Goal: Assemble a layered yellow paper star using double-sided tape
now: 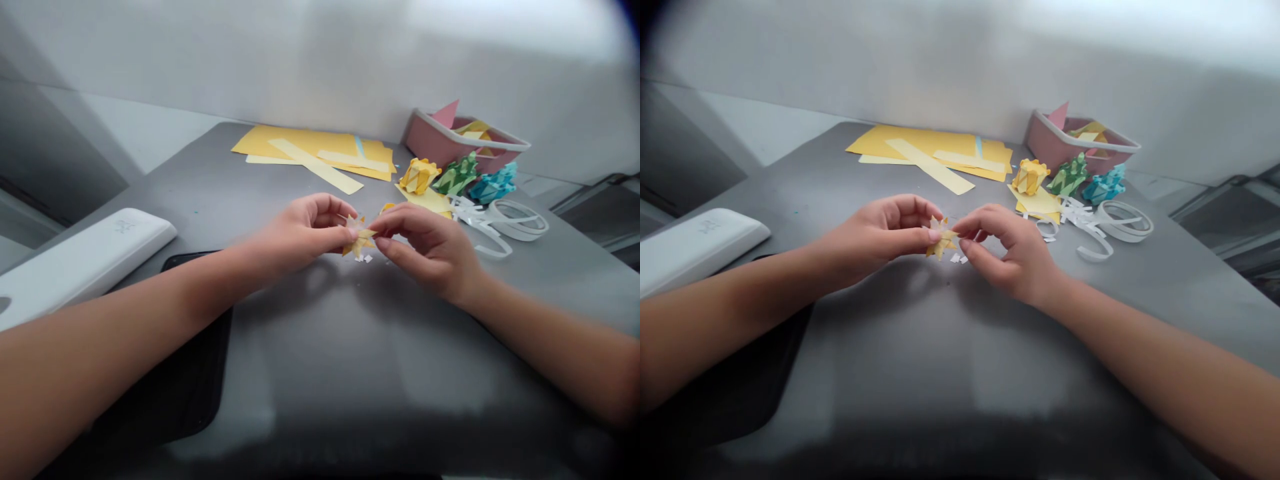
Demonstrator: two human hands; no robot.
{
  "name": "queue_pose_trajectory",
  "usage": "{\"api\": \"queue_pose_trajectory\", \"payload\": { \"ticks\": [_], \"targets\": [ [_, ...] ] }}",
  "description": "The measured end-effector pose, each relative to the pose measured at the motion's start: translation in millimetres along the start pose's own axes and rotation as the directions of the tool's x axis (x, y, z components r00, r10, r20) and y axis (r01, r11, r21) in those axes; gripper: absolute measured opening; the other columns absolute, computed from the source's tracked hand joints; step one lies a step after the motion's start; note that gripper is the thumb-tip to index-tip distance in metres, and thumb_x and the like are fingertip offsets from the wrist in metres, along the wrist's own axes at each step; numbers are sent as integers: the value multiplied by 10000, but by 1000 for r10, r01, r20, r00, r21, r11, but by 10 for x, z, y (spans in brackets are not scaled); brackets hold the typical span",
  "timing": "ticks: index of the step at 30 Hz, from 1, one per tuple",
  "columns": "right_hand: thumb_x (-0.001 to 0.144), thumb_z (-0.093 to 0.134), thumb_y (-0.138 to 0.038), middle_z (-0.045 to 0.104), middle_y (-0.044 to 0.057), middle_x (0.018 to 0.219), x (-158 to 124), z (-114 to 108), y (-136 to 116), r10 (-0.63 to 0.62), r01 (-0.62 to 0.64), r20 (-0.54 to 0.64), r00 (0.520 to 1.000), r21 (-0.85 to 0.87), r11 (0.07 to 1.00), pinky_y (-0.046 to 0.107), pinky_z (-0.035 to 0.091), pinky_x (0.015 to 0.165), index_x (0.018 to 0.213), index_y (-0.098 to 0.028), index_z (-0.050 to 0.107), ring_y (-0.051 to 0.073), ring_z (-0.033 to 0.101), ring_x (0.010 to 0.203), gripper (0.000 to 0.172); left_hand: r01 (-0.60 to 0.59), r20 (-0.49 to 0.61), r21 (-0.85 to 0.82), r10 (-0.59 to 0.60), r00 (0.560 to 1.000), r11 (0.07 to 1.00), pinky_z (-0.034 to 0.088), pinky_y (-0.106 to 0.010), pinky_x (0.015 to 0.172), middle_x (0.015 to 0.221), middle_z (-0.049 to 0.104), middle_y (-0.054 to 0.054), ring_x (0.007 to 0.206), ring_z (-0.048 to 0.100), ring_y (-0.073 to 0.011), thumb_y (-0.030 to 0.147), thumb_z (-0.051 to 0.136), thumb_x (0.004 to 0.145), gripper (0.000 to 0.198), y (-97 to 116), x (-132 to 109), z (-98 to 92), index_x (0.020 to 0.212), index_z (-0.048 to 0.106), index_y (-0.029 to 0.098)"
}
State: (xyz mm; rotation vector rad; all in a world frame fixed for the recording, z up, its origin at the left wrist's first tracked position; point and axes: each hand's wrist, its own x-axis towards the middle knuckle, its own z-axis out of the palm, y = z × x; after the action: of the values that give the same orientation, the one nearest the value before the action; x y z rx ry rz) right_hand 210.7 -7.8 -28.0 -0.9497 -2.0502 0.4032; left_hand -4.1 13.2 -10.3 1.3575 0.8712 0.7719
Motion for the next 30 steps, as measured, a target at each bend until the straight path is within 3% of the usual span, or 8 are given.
{"api": "queue_pose_trajectory", "payload": {
  "ticks": [4,8,15,20,25,28,30],
  "targets": [
    [843,625,-168,706,41,913,-7,-8,-8,-152,150,9,988,-203,968,350,549,766,954,-262,703,196,674,836,165,75,30,-88,-72,997,993,502,-240,743,837,671,-7,756,649,-93,140,708,808,193,-25,9,-21,974,616,177],
    [833,656,-151,716,37,889,-20,-15,-22,-334,329,39,942,-313,891,340,560,748,964,-261,696,185,674,806,176,149,95,-194,-132,987,970,536,-254,776,832,675,-23,784,685,-114,115,704,798,190,-45,8,-25,960,625,177],
    [856,687,-195,709,10,832,-25,-46,-50,-465,460,115,878,-473,751,331,541,695,934,-291,672,168,636,728,124,299,220,-240,-248,943,924,582,-302,850,767,618,7,681,626,-83,93,698,783,106,-6,25,-35,860,659,155],
    [863,685,-172,707,6,825,-28,-73,-91,-466,474,143,873,-476,741,332,539,702,900,-304,676,166,629,719,137,342,307,-233,-265,914,910,591,-279,846,824,633,-15,736,636,-94,137,711,791,47,-2,33,-66,832,689,147],
    [841,709,-133,706,20,834,-49,-77,-78,-497,486,123,859,-502,715,343,535,696,967,-283,674,186,635,742,199,315,269,-261,-244,932,913,593,-277,833,806,617,-7,722,631,-85,129,726,782,94,7,28,-48,857,672,144],
    [850,714,-171,715,20,834,-53,-59,-87,-431,374,11,902,-517,770,346,533,708,942,-291,686,194,654,759,153,258,183,-285,-212,960,923,579,-279,836,838,629,-8,740,662,-94,105,724,770,149,0,36,-42,885,642,151],
    [868,695,-203,727,28,853,-42,-46,-116,-322,249,-71,944,-486,838,353,532,723,919,-285,697,200,670,773,96,213,129,-273,-184,974,938,565,-283,827,868,654,-12,772,687,-111,116,735,771,222,-17,36,-47,950,616,171]
  ]
}}
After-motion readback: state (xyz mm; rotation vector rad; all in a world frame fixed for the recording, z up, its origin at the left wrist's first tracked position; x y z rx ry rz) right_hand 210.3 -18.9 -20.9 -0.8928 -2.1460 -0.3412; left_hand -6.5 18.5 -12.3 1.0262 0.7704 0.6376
